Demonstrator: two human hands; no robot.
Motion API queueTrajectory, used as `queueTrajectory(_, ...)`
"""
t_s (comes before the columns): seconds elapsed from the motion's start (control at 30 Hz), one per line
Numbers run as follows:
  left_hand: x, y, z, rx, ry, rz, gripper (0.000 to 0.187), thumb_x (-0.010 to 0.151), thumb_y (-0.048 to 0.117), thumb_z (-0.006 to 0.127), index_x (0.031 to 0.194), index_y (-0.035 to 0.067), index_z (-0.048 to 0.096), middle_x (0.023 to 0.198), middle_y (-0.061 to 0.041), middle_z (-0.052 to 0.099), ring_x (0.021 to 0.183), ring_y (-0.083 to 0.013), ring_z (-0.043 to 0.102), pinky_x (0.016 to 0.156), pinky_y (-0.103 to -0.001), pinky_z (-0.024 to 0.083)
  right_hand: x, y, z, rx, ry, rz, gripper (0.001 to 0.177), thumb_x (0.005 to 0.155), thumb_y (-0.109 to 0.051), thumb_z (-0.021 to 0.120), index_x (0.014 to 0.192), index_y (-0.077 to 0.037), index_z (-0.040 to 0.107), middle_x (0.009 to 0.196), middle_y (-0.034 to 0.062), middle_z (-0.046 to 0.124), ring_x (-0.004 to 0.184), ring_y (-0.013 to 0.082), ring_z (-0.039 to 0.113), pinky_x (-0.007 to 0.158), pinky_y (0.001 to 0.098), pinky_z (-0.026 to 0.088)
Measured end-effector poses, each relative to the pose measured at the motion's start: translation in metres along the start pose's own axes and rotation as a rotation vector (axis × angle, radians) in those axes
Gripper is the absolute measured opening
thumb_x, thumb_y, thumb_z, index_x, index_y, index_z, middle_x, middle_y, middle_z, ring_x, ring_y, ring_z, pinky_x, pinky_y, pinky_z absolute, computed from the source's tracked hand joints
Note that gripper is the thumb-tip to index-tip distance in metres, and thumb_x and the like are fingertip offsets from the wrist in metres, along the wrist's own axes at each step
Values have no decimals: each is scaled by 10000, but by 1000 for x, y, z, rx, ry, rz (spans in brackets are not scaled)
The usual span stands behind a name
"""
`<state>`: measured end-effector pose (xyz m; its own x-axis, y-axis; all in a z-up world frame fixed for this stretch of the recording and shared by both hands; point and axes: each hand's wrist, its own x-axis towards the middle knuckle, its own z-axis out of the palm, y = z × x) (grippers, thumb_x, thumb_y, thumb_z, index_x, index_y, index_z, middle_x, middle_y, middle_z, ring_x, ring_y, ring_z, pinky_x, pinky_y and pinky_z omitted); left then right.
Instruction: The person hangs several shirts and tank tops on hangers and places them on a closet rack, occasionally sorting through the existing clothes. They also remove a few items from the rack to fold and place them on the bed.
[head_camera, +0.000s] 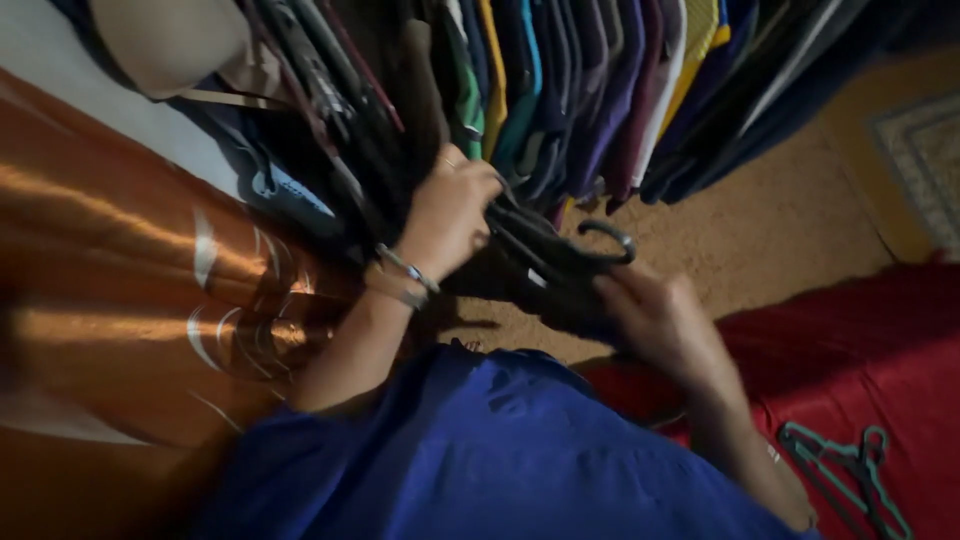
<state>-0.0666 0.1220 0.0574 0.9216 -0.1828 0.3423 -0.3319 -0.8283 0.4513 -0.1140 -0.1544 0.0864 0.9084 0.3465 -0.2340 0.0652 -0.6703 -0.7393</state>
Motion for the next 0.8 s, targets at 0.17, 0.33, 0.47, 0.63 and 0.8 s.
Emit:
queueTrajectory(0.17,-8,4,9,-37,-93,255,264,655,-44,692,882,51,788,1034,-84,723,1059,-344,597,1029,-437,493,3,-4,27,-38,-55,-111,197,960,-179,611,1001,-10,703,684,109,690,586,165,650,563,342,533)
queueTrajectory(0.33,37,-37,-17,-42,135,29,96,912,112,693,958,66,764,1093,-128,699,1059,-287,649,992,-433,518,-5,-29,20,443,-78,116,236,977,-132,618,1120,37,698,736,29,612,609,94,521,509,275,427)
queueTrajectory(0.47,99,-81,-17,86,428,-108,286,930,120,651,1189,36,741,1140,-282,644,969,-432,622,812,-489,545,-7,-52,9,623,-95,121,409,929,-72,619,1322,40,645,785,48,631,575,88,506,492,245,416)
queueTrajectory(0.63,127,-131,7,193,168,-333,178,928,125,692,1076,40,740,1153,-266,668,1002,-442,701,831,-462,598,0,-69,6,672,-92,-88,579,909,-1,583,1477,59,490,956,117,670,571,87,531,498,230,457)
queueTrajectory(0.8,108,-141,-18,313,163,-385,245,841,51,734,1070,-29,700,1142,-288,662,967,-421,720,800,-424,613,13,-95,15,770,-54,-185,557,941,17,547,1491,67,476,980,141,663,575,84,513,469,226,431)
